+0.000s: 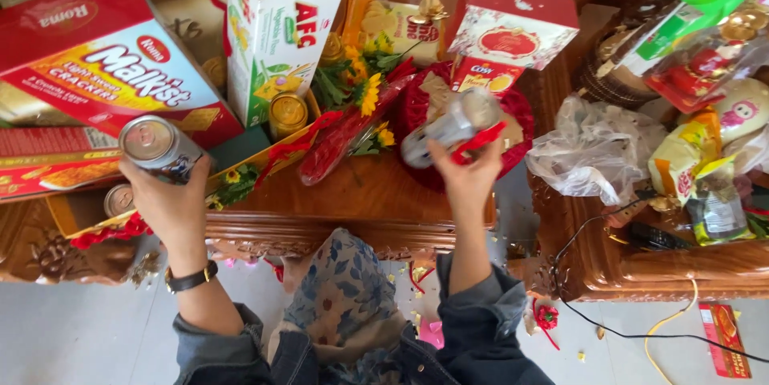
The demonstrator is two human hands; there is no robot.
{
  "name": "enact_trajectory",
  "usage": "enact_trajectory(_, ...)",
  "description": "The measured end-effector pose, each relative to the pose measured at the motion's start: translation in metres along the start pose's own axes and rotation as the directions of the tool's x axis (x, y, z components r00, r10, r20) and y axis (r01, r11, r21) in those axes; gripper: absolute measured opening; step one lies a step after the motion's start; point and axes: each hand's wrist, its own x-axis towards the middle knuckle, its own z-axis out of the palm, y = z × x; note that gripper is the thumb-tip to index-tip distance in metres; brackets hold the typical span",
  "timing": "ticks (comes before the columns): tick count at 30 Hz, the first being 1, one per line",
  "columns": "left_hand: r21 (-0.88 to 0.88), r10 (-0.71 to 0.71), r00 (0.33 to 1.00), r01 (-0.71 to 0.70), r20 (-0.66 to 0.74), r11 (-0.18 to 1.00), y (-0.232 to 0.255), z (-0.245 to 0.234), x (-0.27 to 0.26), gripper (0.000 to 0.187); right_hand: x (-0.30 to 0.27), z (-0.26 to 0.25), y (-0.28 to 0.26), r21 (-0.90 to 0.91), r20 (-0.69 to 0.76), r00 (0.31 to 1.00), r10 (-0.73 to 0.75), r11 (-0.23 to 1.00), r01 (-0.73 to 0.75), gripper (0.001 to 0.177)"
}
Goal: The person arranges various food items and decorative flowers into a red gift basket. They place boxes of crackers, canned beverages, and a tin of biscuits into the basket, adjusting the placement of artificial sunflowers and other items to create a visually appealing arrangement.
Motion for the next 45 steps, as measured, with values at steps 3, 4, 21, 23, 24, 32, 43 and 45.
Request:
enact_trajectory(3, 0.0, 0.045, 0.999, -0.045, -0.017, 0.999, 0.003, -0.006, 0.004, 0.074, -0.036, 0.023, 0.02, -0.219, 0.11, 0.993, 0.035, 0.976, -0.01, 0.065)
enact_trajectory(4, 0.009, 0.04, 0.999, -0.04, -0.019, 0.999, 0.0, -0.006, 0.003, 0.074, -0.044, 0.032, 0.026, -0.214, 0.118, 0.992, 0.039, 0.977, -0.013, 0.065)
enact_trajectory(21, -0.31, 0.046, 0.987, -0.093, -0.156, 0.946, 0.022, -0.056, 0.009, 0.065, -0.07, 0.067, 0.022, -0.457, 0.214, 0.95, 0.229, 0.882, -0.109, 0.091)
enact_trajectory(23, -0.36, 0.052, 0.987, -0.105, -0.153, 0.927, 0.032, -0.063, 0.007, 0.067, -0.077, 0.076, -0.016, -0.317, 0.237, 0.971, 0.025, 0.947, 0.053, 0.085)
enact_trajectory(24, -0.41, 0.059, 0.989, -0.112, -0.138, 0.905, 0.037, -0.067, 0.005, 0.068, -0.082, 0.079, -0.035, -0.179, 0.226, 0.959, -0.17, 0.961, 0.212, 0.08)
enact_trajectory(32, -0.353, 0.116, 0.991, -0.083, 0.072, 0.932, 0.074, -0.053, -0.042, 0.072, -0.116, 0.098, -0.072, 0.082, 0.458, 0.833, -0.311, 0.947, 0.309, 0.069)
enact_trajectory(43, -0.14, -0.018, 0.802, 0.126, 0.597, 0.982, 0.06, 0.089, -0.108, 0.067, -0.122, 0.043, 0.02, -0.602, 0.473, 0.786, 0.398, 0.798, -0.042, 0.061)
enact_trajectory(45, -0.158, -0.003, 0.819, 0.114, 0.574, 0.981, 0.056, 0.097, -0.114, 0.062, -0.126, 0.043, 0.04, -0.639, 0.49, 0.72, 0.492, 0.764, -0.087, 0.059)
